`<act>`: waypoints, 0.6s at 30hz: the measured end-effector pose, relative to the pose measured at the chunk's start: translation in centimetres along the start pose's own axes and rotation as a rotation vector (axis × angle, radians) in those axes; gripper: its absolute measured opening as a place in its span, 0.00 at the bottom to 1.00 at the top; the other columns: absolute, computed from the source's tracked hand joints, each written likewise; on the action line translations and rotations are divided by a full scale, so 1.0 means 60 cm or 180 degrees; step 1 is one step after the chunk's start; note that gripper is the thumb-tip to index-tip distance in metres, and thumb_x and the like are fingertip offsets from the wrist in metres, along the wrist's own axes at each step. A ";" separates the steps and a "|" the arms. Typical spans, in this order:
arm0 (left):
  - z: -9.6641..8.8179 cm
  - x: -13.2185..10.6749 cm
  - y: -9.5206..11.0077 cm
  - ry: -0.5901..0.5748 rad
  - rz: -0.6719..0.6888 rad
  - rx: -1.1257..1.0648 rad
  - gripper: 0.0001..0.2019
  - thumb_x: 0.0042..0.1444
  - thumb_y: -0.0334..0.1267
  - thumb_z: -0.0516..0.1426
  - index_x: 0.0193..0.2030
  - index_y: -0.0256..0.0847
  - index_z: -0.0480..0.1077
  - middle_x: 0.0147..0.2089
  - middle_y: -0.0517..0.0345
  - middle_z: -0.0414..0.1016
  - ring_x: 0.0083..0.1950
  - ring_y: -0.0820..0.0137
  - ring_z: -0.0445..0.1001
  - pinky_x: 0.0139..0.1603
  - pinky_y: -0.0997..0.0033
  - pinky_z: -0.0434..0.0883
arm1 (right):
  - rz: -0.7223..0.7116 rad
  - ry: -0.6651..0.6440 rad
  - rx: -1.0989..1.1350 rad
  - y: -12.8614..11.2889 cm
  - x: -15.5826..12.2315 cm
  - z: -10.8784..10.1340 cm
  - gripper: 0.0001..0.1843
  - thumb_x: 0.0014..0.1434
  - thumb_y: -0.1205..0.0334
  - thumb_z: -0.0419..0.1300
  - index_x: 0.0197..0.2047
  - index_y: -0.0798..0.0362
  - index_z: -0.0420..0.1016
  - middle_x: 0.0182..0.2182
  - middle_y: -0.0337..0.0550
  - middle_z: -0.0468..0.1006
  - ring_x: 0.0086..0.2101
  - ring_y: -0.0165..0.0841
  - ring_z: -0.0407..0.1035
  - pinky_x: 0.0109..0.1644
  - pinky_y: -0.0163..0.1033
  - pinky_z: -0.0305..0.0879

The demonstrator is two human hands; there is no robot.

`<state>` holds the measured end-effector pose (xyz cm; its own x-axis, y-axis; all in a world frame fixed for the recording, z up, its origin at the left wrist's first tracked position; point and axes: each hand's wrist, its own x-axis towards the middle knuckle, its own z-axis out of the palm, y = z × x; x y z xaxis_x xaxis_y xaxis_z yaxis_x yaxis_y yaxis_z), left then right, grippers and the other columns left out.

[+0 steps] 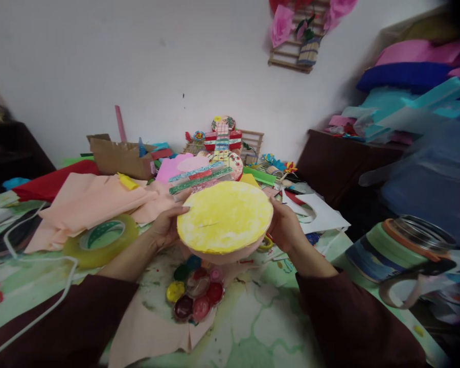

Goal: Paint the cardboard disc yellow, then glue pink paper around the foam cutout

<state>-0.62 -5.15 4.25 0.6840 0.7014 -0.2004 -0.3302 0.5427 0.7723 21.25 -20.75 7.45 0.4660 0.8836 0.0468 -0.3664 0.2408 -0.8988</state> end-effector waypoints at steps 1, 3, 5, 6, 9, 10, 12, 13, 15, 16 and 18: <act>-0.002 0.001 0.001 -0.0020 -0.0034 -0.0003 0.34 0.48 0.28 0.60 0.65 0.39 0.63 0.50 0.44 0.80 0.52 0.51 0.79 0.55 0.53 0.75 | 0.0019 -0.0003 -0.0016 -0.001 -0.001 0.002 0.17 0.50 0.50 0.63 0.41 0.52 0.76 0.33 0.44 0.84 0.39 0.45 0.79 0.40 0.47 0.74; -0.005 0.003 0.002 -0.0067 -0.0077 0.0006 0.31 0.49 0.30 0.60 0.63 0.36 0.65 0.50 0.43 0.81 0.53 0.51 0.78 0.56 0.54 0.75 | 0.0069 0.0061 -0.0059 -0.002 -0.003 0.006 0.15 0.49 0.54 0.62 0.39 0.53 0.77 0.31 0.45 0.84 0.38 0.45 0.79 0.39 0.47 0.74; -0.004 0.004 0.002 -0.0074 -0.0025 -0.0022 0.29 0.51 0.34 0.60 0.62 0.35 0.67 0.49 0.42 0.80 0.53 0.51 0.78 0.56 0.54 0.74 | 0.0132 0.0179 -0.0073 -0.001 -0.003 0.010 0.14 0.49 0.56 0.60 0.37 0.53 0.77 0.31 0.45 0.84 0.36 0.45 0.79 0.37 0.47 0.74; -0.002 0.004 0.003 -0.0080 0.0056 -0.0059 0.29 0.52 0.36 0.61 0.63 0.36 0.67 0.50 0.42 0.80 0.54 0.51 0.78 0.56 0.53 0.74 | 0.0145 0.0240 -0.0066 0.001 -0.003 0.011 0.13 0.49 0.57 0.60 0.37 0.53 0.77 0.31 0.46 0.84 0.36 0.45 0.79 0.37 0.46 0.74; 0.008 0.001 0.004 -0.0190 0.0228 -0.0182 0.30 0.56 0.47 0.59 0.64 0.42 0.65 0.52 0.45 0.79 0.55 0.52 0.77 0.56 0.51 0.73 | 0.0019 0.0379 -0.0001 0.006 -0.003 0.012 0.13 0.48 0.57 0.60 0.36 0.52 0.76 0.33 0.45 0.84 0.39 0.44 0.78 0.38 0.45 0.74; 0.011 0.000 0.004 -0.0228 0.0197 -0.0201 0.30 0.57 0.52 0.58 0.64 0.43 0.65 0.53 0.45 0.79 0.56 0.52 0.76 0.56 0.51 0.73 | -0.0073 0.0434 0.0036 0.008 -0.002 0.012 0.12 0.47 0.57 0.61 0.36 0.52 0.75 0.33 0.44 0.84 0.40 0.44 0.78 0.39 0.45 0.74; 0.014 -0.002 0.005 -0.0269 0.0066 -0.0198 0.31 0.59 0.58 0.54 0.63 0.41 0.66 0.54 0.44 0.78 0.57 0.51 0.75 0.57 0.51 0.72 | -0.0243 0.0562 0.0138 0.012 0.000 0.010 0.11 0.47 0.58 0.62 0.36 0.51 0.74 0.35 0.42 0.83 0.43 0.42 0.77 0.43 0.44 0.73; 0.015 -0.002 0.006 -0.0277 0.0021 -0.0187 0.31 0.59 0.59 0.53 0.62 0.40 0.67 0.54 0.43 0.78 0.57 0.51 0.75 0.57 0.51 0.72 | -0.0300 0.0627 0.0188 0.013 0.001 0.009 0.11 0.47 0.59 0.63 0.36 0.51 0.74 0.36 0.41 0.83 0.43 0.41 0.76 0.45 0.43 0.72; 0.014 -0.003 0.007 -0.0309 -0.0027 -0.0165 0.33 0.58 0.61 0.52 0.61 0.38 0.68 0.54 0.41 0.78 0.58 0.50 0.74 0.58 0.51 0.71 | -0.0365 0.0713 0.0238 0.016 0.003 0.006 0.11 0.46 0.60 0.64 0.36 0.50 0.73 0.36 0.39 0.82 0.41 0.39 0.76 0.44 0.42 0.71; 0.014 -0.003 0.007 -0.0338 -0.0051 -0.0156 0.33 0.58 0.61 0.52 0.61 0.38 0.68 0.54 0.41 0.78 0.59 0.49 0.74 0.58 0.50 0.71 | -0.0390 0.0718 0.0229 0.016 0.004 0.005 0.12 0.46 0.60 0.64 0.36 0.50 0.72 0.35 0.39 0.82 0.40 0.38 0.76 0.43 0.42 0.71; 0.015 -0.005 0.007 -0.0395 -0.0076 -0.0161 0.33 0.57 0.62 0.52 0.60 0.38 0.69 0.54 0.40 0.78 0.59 0.49 0.73 0.59 0.50 0.70 | -0.0460 0.0690 0.0161 0.017 0.006 0.002 0.13 0.45 0.59 0.65 0.36 0.50 0.72 0.34 0.39 0.81 0.37 0.38 0.75 0.40 0.42 0.70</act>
<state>-0.37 -5.55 5.20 0.7661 0.6273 -0.1399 -0.3433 0.5833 0.7361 20.95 -20.14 6.57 0.6760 0.7332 0.0736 -0.3207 0.3827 -0.8664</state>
